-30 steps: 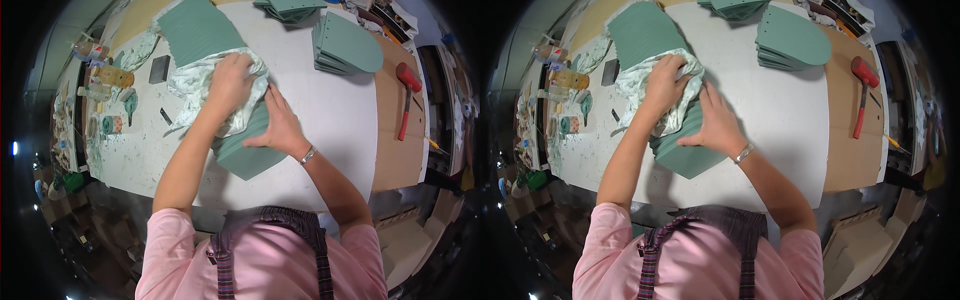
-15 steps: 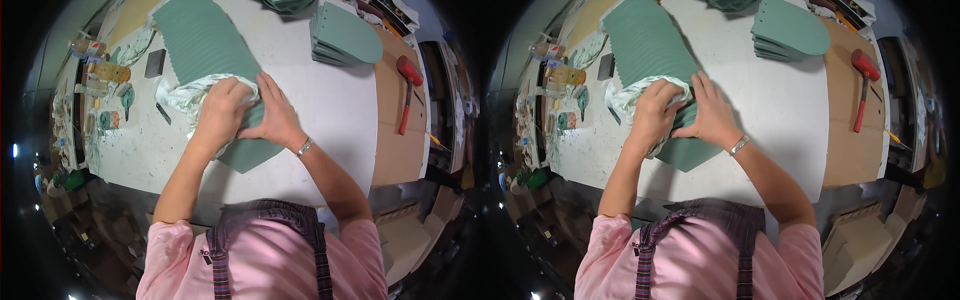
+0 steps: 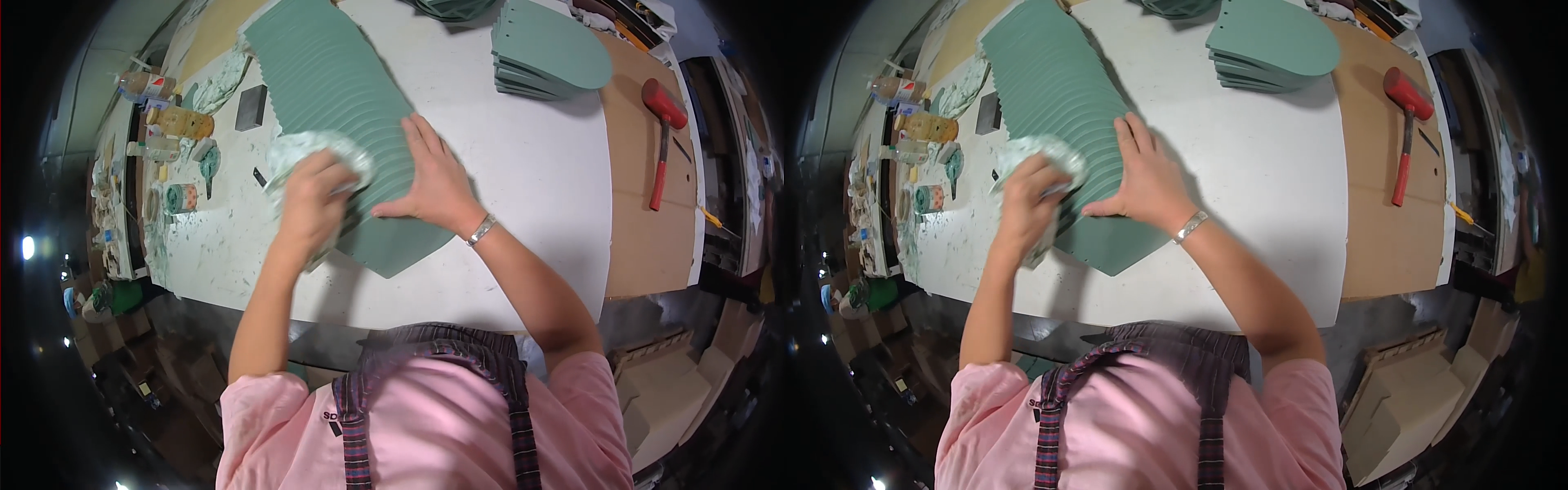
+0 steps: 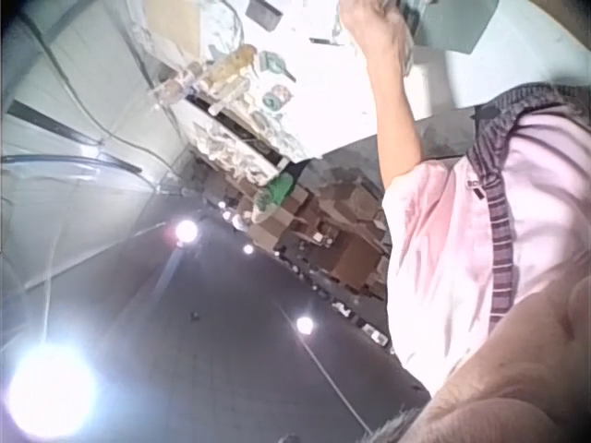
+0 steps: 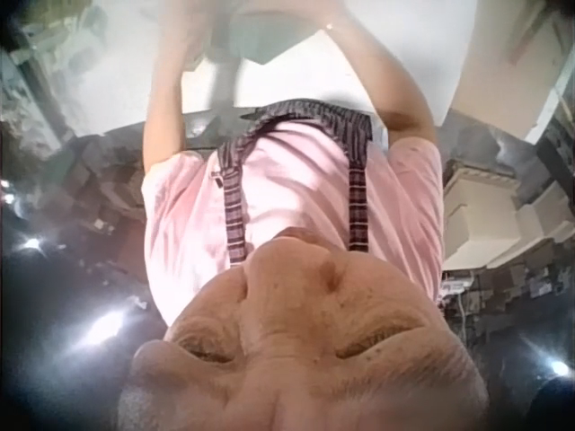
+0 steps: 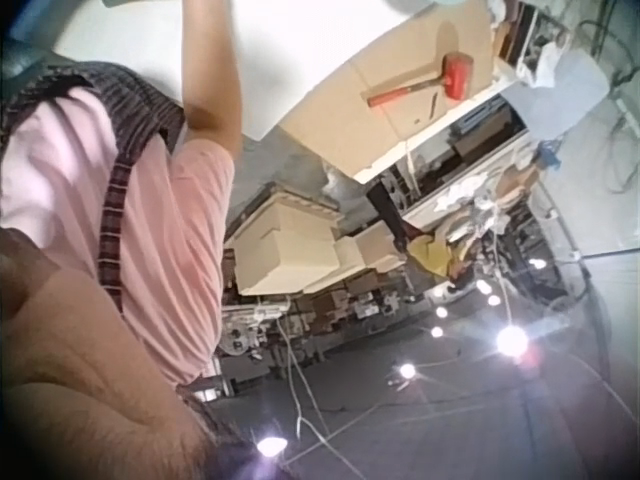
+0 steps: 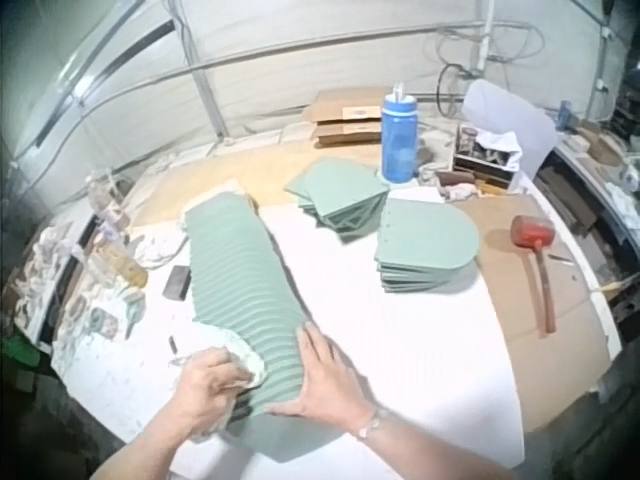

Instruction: The person wipes green ribbed panels with a white cloth, handles a small green piece, and uses a green applicator to apply a substance to the small piece.

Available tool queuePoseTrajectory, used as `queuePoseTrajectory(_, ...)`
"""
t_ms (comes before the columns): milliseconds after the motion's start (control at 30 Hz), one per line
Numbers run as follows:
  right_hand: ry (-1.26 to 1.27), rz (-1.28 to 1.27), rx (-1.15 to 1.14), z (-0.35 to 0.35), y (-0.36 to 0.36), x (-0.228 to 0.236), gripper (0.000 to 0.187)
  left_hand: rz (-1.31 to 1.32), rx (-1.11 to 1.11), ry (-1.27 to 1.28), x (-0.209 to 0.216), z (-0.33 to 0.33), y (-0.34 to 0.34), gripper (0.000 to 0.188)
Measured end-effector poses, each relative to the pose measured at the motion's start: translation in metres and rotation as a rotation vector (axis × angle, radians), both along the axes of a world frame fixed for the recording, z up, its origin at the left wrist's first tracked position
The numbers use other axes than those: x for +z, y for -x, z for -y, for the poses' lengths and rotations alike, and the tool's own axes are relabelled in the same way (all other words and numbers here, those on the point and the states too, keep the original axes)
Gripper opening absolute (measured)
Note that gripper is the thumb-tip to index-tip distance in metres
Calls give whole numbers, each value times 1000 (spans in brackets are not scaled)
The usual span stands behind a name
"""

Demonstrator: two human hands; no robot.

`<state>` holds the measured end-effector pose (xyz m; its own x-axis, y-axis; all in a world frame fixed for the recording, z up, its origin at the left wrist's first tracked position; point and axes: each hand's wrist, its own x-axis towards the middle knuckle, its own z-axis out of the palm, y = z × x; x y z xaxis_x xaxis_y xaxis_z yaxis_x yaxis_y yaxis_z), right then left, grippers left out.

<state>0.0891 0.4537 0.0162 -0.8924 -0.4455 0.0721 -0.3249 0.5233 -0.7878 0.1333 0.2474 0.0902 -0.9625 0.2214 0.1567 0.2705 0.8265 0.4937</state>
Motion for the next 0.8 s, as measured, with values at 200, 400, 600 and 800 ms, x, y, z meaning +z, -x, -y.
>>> queuePoseTrajectory(200,-65,-37,16,2,-2,2,136,-27,173,-19,25,30,-11,19)
queuePoseTrajectory(400,-15,-71,13,4,-1,-2,136,-118,-35,63,-13,0,-15,28)
queuePoseTrajectory(600,-28,-78,0,5,-1,-5,135,113,469,-217,-11,116,-102,44)
queuePoseTrajectory(800,2,-66,4,8,-3,-4,134,-137,95,-63,6,24,-32,42)
